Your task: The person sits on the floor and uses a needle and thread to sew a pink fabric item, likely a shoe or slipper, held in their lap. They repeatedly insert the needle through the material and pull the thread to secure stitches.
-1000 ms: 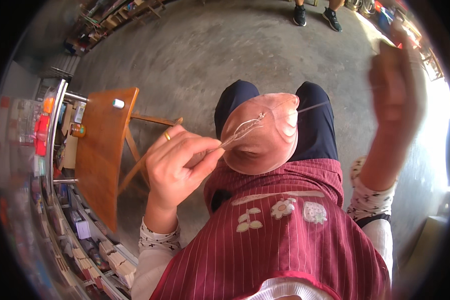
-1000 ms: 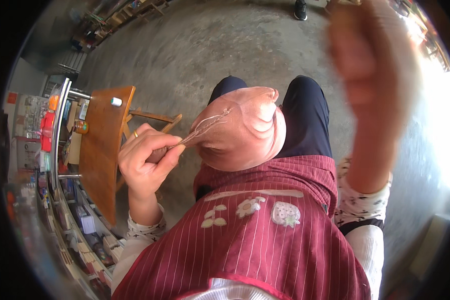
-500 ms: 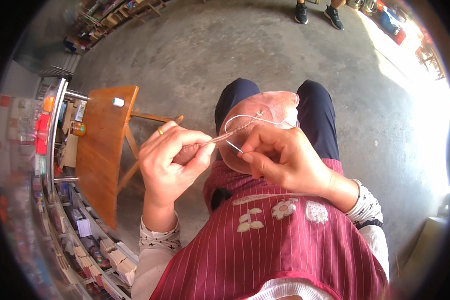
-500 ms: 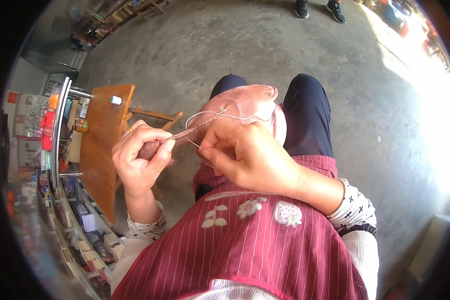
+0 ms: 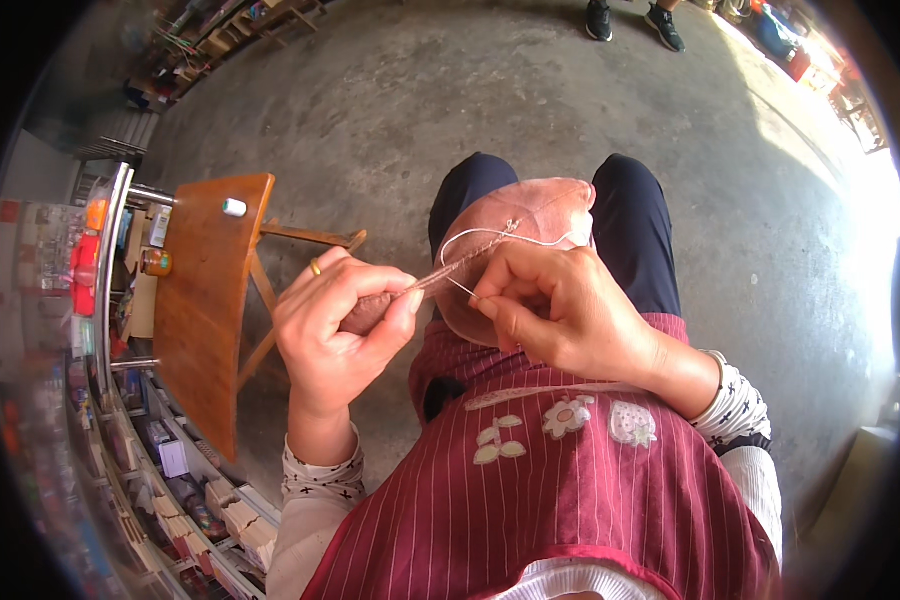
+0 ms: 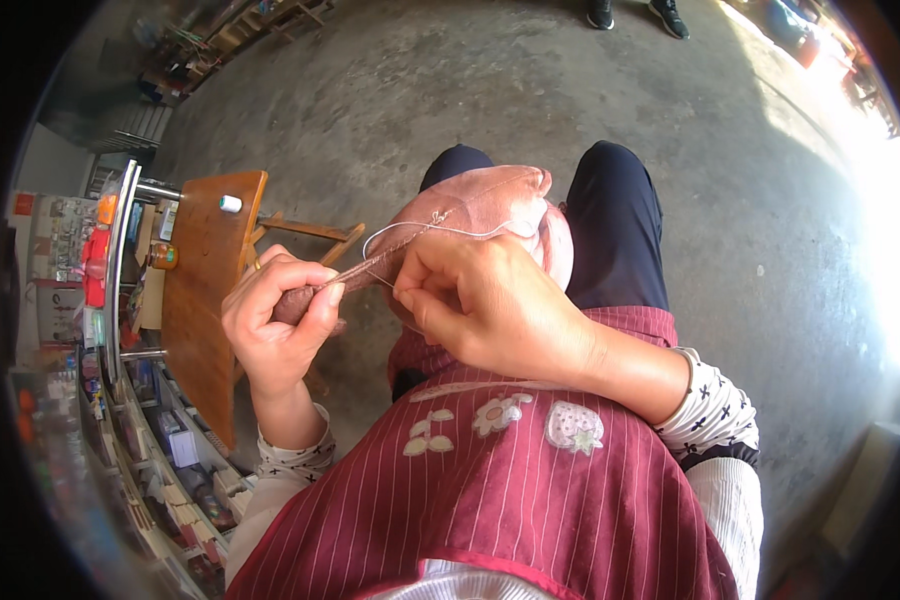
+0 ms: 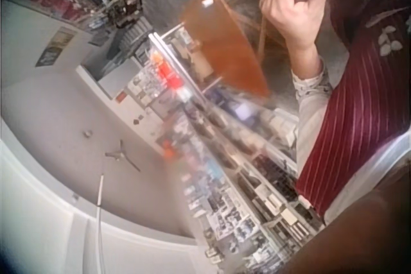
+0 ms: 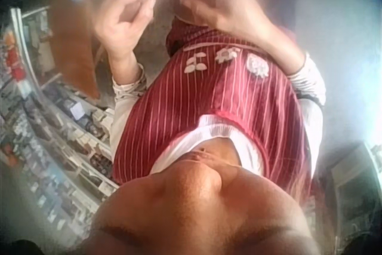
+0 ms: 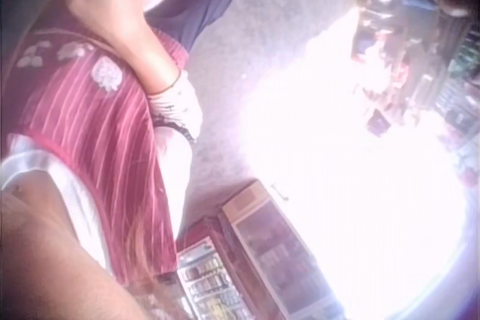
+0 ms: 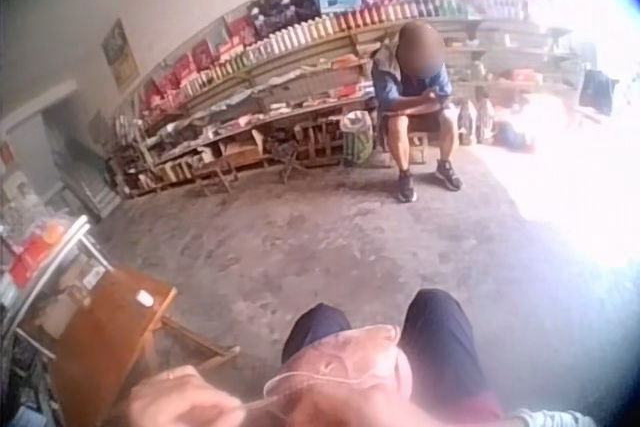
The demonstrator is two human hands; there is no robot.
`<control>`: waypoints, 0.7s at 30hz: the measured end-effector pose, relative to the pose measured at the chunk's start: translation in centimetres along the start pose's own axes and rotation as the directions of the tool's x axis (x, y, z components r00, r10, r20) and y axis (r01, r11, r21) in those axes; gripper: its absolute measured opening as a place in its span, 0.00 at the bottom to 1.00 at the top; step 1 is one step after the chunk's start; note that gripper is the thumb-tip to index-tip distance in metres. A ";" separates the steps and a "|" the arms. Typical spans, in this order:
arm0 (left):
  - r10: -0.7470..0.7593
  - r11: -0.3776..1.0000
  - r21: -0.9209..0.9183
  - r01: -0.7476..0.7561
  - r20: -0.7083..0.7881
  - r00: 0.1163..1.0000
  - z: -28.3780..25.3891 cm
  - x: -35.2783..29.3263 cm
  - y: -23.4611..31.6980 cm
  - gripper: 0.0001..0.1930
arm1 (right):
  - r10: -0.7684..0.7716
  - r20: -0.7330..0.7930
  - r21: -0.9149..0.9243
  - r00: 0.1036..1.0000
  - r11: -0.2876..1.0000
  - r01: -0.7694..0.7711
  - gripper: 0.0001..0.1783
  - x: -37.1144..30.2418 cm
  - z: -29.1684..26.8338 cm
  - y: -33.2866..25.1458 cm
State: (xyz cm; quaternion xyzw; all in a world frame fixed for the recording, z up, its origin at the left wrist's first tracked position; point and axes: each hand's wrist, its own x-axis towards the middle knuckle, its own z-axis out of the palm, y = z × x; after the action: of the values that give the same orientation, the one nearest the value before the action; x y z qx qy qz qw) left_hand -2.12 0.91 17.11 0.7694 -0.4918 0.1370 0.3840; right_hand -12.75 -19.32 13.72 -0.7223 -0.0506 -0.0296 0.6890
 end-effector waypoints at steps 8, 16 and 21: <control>0.011 1.000 0.005 -0.011 -0.009 1.000 0.0 -0.1 -0.1 0.09 | -0.016 0.052 -0.075 0.999 0.997 0.020 0.02 -0.1 -0.2 0.0; 0.005 1.000 0.009 -0.005 0.001 1.000 -0.1 -0.2 0.0 0.09 | 0.003 0.039 -0.011 0.999 1.000 -0.003 0.01 0.0 0.0 0.2; 0.041 0.999 0.020 -0.042 0.012 0.999 -0.1 0.1 0.3 0.09 | -0.019 0.023 -0.017 1.000 1.000 0.019 0.01 0.2 0.1 0.0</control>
State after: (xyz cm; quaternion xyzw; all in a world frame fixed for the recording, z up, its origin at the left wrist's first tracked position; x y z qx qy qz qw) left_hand -2.27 0.85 17.36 0.7636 -0.5084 0.1457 0.3704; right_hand -12.56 -19.19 13.74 -0.7279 -0.0651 -0.0284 0.6820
